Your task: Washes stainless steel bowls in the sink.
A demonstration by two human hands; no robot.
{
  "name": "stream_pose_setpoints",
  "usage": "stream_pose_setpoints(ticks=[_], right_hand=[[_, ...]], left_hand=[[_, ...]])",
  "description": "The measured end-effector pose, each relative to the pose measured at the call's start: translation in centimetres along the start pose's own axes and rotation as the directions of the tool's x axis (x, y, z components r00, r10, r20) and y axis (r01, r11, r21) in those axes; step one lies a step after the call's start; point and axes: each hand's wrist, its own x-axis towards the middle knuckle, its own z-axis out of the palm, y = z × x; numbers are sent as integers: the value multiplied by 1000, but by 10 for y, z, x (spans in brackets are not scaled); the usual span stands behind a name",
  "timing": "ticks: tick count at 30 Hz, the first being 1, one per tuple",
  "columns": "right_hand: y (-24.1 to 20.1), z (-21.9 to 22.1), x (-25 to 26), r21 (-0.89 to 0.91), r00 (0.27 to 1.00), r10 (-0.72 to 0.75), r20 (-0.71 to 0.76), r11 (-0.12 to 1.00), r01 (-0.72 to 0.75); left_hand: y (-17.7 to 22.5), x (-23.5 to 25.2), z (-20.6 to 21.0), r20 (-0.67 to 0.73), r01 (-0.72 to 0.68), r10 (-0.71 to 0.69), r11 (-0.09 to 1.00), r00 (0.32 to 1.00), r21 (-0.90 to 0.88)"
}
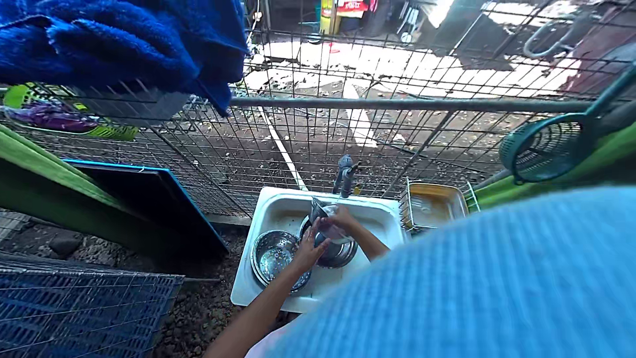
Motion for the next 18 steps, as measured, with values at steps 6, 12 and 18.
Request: stream_pose_setpoints(ticks=[6, 12, 18], right_hand=[[-37, 48, -18, 751, 972, 231, -48, 650, -118], [52, 87, -28, -47, 923, -292, 251, 949, 313], [68, 21, -6, -774, 933, -216, 286, 522, 358]], left_hand=[[7, 21, 12, -325, 42, -65, 996, 943, -79], [-30, 19, -8, -448, 32, -366, 802, 816, -597], [-27, -7, 8, -176, 279, -509, 692, 842, -665]])
